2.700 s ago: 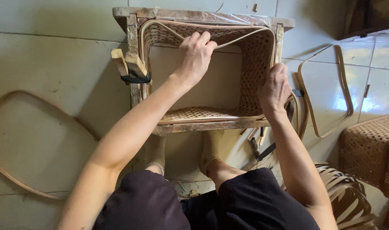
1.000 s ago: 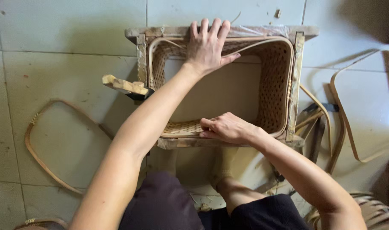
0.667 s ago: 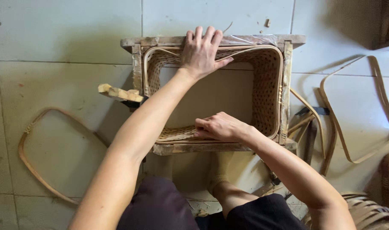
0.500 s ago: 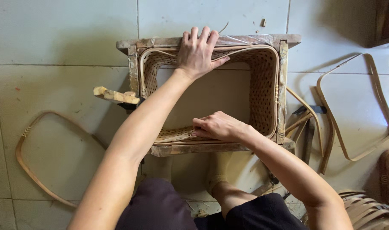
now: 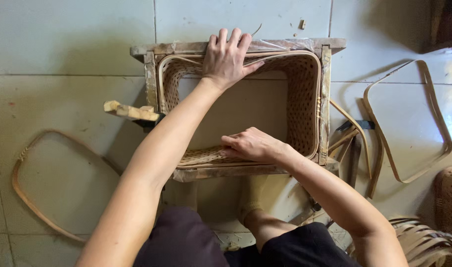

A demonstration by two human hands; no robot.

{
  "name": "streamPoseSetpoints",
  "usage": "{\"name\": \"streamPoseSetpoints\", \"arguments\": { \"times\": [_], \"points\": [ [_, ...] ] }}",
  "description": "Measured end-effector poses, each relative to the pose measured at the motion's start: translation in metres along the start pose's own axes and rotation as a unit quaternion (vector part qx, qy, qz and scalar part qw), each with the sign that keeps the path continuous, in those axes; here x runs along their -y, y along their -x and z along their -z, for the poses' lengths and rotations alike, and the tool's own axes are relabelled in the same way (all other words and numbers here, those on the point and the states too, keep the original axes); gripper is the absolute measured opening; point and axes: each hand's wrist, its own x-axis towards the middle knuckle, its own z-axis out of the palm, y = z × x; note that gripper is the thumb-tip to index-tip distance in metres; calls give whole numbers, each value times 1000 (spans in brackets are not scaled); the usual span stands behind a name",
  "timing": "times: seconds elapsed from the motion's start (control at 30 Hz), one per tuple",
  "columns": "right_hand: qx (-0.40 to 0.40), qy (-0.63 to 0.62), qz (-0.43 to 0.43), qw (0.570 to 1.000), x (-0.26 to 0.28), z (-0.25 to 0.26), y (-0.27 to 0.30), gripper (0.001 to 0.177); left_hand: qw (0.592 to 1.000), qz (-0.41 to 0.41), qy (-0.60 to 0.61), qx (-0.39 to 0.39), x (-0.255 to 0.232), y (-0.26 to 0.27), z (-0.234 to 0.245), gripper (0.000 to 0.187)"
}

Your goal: The person inserts flexible wooden strips into a woven basket frame, bends them to fit the shape, and secures them with a hammer. The person repeats this process to add multiple internal supports to the basket.

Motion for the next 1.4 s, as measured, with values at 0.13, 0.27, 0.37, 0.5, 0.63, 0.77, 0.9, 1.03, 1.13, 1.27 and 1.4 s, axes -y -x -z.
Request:
{"name": "streamPoseSetpoints", "arguments": {
  "times": [0.13,0.27,0.37,0.5,0.63,0.77,0.9,1.03,1.13,1.27,1.4],
  "points": [
    [-12,47,25,999,3,2,-1,39,996,71,31,-43,-24,-9,32,82],
    [-132,24,30,990,-10,32,-7,33,973,4,173,-151,-62,21,129,87],
    [-343,33,23,939,-27,53,-24,28,901,97,357,-228,-5,66,219,44],
    [-367,232,9,901,-37,63,-65,27,798,320,433,-271,116,110,241,15],
    [-380,194,-12,904,-36,60,-89,20,679,436,590,-19,149,136,136,32],
    [-406,164,-32,899,-38,57,-97,13,642,463,611,25,142,143,74,34],
    [-408,120,-39,904,-44,56,-100,8,619,467,629,58,139,137,90,32],
    [-384,93,-31,918,-49,55,-97,8,557,529,633,97,137,131,105,37],
    [-371,77,-31,925,-52,64,-99,8,642,479,593,81,139,124,104,37],
    [-349,64,-32,934,-51,62,-97,10,638,488,587,94,137,129,101,35],
    [-342,56,-39,937,-50,63,-92,9,662,479,570,91,142,131,95,35]
  ]
}}
